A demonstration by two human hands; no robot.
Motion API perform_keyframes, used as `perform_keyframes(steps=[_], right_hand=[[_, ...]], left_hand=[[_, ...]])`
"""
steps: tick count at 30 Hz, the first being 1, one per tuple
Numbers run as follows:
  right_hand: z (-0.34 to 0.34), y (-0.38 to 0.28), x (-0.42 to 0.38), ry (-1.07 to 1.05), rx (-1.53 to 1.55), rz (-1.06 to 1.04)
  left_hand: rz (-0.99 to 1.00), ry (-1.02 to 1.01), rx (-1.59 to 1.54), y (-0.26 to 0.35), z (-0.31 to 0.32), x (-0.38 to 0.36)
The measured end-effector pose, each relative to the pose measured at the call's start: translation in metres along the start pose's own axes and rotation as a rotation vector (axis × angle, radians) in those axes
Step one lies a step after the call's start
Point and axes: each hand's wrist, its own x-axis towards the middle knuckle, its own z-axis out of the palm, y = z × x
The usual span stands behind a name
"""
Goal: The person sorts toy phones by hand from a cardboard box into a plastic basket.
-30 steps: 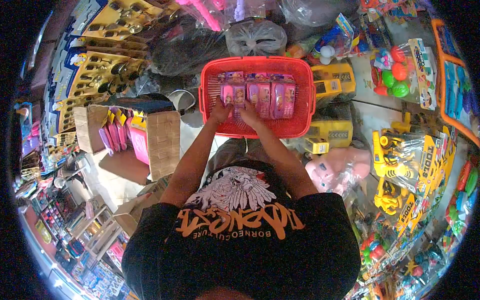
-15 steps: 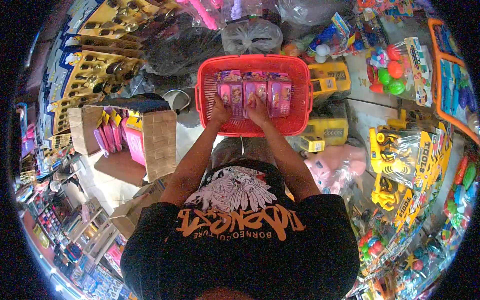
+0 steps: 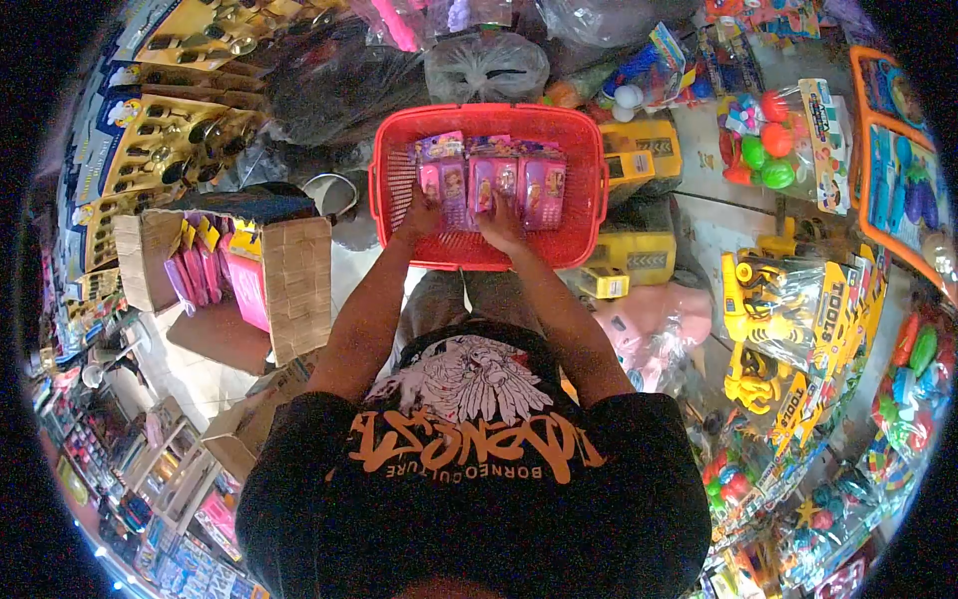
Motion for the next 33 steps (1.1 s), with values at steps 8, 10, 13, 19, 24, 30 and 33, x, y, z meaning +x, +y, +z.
perform_keyframes(steps=[8, 10, 13, 19, 24, 30, 33], right_hand=[[0.003, 0.014, 0.006, 0.098, -0.197, -0.234], [-0.013, -0.004, -0.004, 0.169, -0.078, -0.248], [-0.035, -0.031, -0.019, 0.177, -0.260, -0.080], [-0.039, 0.019, 0.002, 0.196, -0.236, 0.109], [-0.042, 0.026, -0.006, 0.017, -0.245, 0.162], [-0.048, 0.036, -0.003, -0.039, -0.174, 0.159], [-0.047, 0.038, -0.002, -0.036, -0.137, 0.134]], left_hand=[[-0.037, 0.170, 0.375, 0.046, -0.002, -0.020], [-0.094, 0.097, 0.321, 0.068, -0.006, -0.037], [0.025, 0.225, 0.611, 0.083, 0.001, -0.048], [-0.118, 0.111, 0.637, 0.094, 0.013, -0.053], [-0.048, 0.138, 0.693, 0.061, 0.026, -0.033], [-0.084, 0.117, 0.721, 0.062, 0.030, -0.028], [0.000, 0.169, 0.901, 0.042, 0.038, -0.016]])
